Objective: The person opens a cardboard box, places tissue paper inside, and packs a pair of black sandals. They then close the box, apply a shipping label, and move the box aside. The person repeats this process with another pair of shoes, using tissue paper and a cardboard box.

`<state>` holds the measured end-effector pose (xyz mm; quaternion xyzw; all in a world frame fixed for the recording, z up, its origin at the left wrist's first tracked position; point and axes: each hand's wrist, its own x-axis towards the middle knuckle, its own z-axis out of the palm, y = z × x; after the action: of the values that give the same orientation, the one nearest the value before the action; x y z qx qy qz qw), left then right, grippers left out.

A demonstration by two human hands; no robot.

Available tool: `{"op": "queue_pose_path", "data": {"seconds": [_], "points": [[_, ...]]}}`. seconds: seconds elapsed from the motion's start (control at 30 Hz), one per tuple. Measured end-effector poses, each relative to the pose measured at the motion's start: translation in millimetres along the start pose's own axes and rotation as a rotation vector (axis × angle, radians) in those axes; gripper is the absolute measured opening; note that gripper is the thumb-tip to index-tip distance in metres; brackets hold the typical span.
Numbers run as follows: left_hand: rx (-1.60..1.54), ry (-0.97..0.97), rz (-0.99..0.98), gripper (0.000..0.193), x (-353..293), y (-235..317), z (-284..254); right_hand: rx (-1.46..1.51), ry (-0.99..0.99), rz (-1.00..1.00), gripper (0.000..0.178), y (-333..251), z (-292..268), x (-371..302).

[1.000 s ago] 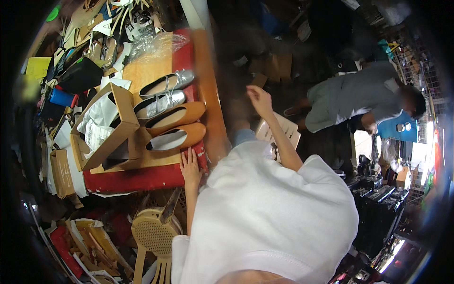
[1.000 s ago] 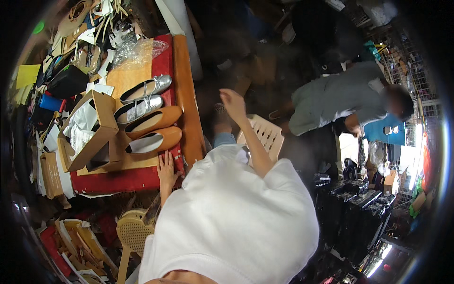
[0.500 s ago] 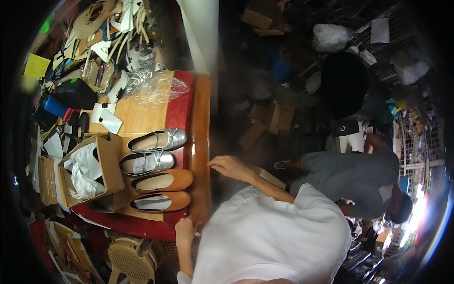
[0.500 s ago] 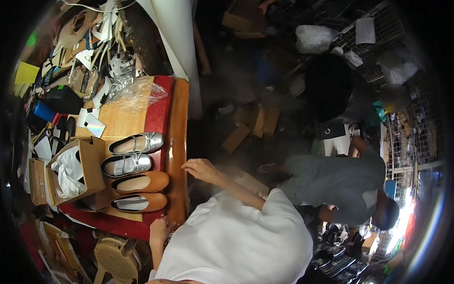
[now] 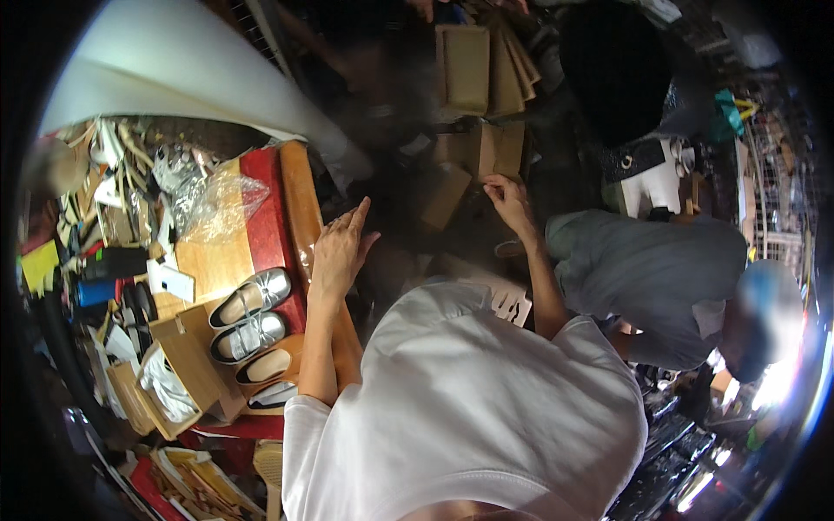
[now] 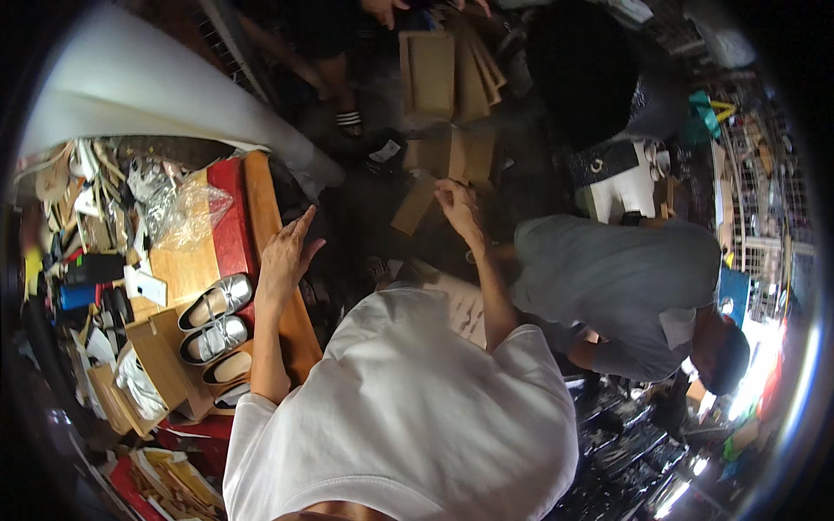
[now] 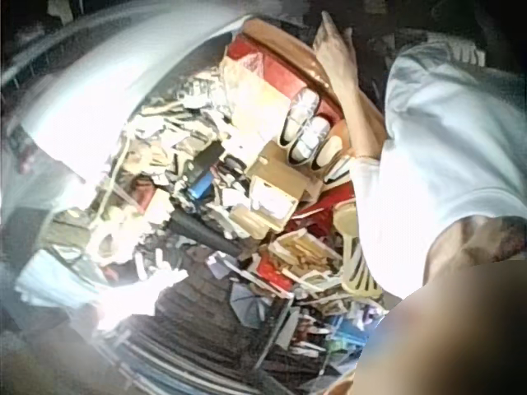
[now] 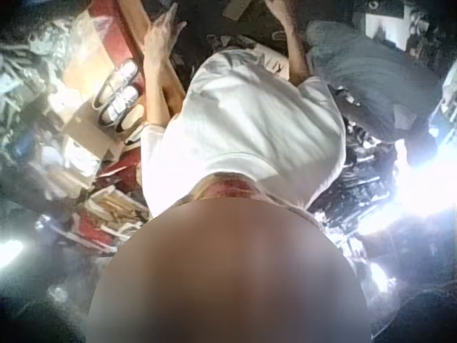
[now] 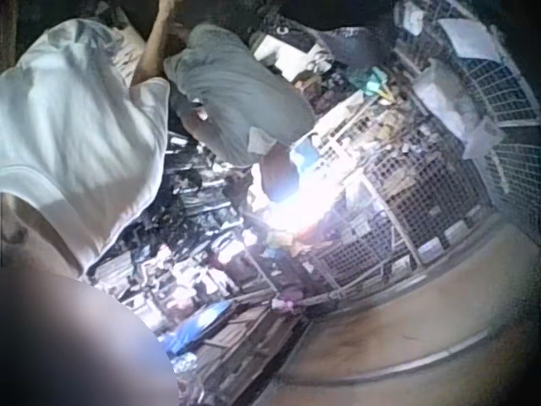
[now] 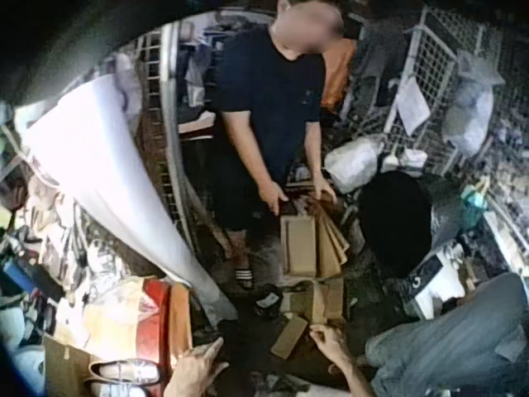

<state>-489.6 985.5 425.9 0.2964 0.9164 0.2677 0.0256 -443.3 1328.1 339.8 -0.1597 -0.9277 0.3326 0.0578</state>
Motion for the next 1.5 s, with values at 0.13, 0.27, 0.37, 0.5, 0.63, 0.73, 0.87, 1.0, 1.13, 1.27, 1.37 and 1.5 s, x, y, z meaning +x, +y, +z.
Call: {"op": "queue_pose_path", "data": {"seconds": [0.13,0.27,0.37,0.5,0.63,0.73,0.87,1.0,1.13,1.27,1.37,1.5], "points": [[-0.090,-0.240,0.007,0.052,15,1,15,-0.176,-0.194,0.228,0.032,66,-21,15],[-0.173,-0.424,0.027,0.051,26,-8,40,-0.209,-0.188,0.364,0.037,127,-36,55],[-0.192,-0.365,0.094,0.050,50,-18,65,-0.007,-0.170,0.409,0.037,155,-42,64],[-0.083,-0.379,0.210,0.046,107,-14,126,0.367,-0.014,0.381,0.032,167,-13,35],[-0.030,-0.624,0.289,0.042,143,8,178,0.546,-0.111,0.456,0.030,164,48,-52],[0.019,-0.897,0.266,0.047,171,26,205,0.807,-0.122,0.561,0.029,153,87,-119],[0.041,-1.140,0.291,0.049,210,32,261,0.744,0.055,0.705,0.032,135,124,-172],[0.359,-0.954,0.676,0.051,271,30,359,0.625,0.085,0.767,0.031,136,153,-171],[0.432,-0.598,0.912,0.057,348,36,433,0.439,-0.026,0.719,0.031,170,163,-140],[0.513,-0.579,0.965,0.056,424,57,506,-0.041,-0.187,0.434,0.030,272,158,-64],[0.568,-0.620,0.923,0.055,460,58,567,0.093,0.013,0.561,0.034,375,141,13],[0.556,-0.743,0.882,0.052,498,44,646,0.177,0.213,0.628,0.060,478,128,118]]}}
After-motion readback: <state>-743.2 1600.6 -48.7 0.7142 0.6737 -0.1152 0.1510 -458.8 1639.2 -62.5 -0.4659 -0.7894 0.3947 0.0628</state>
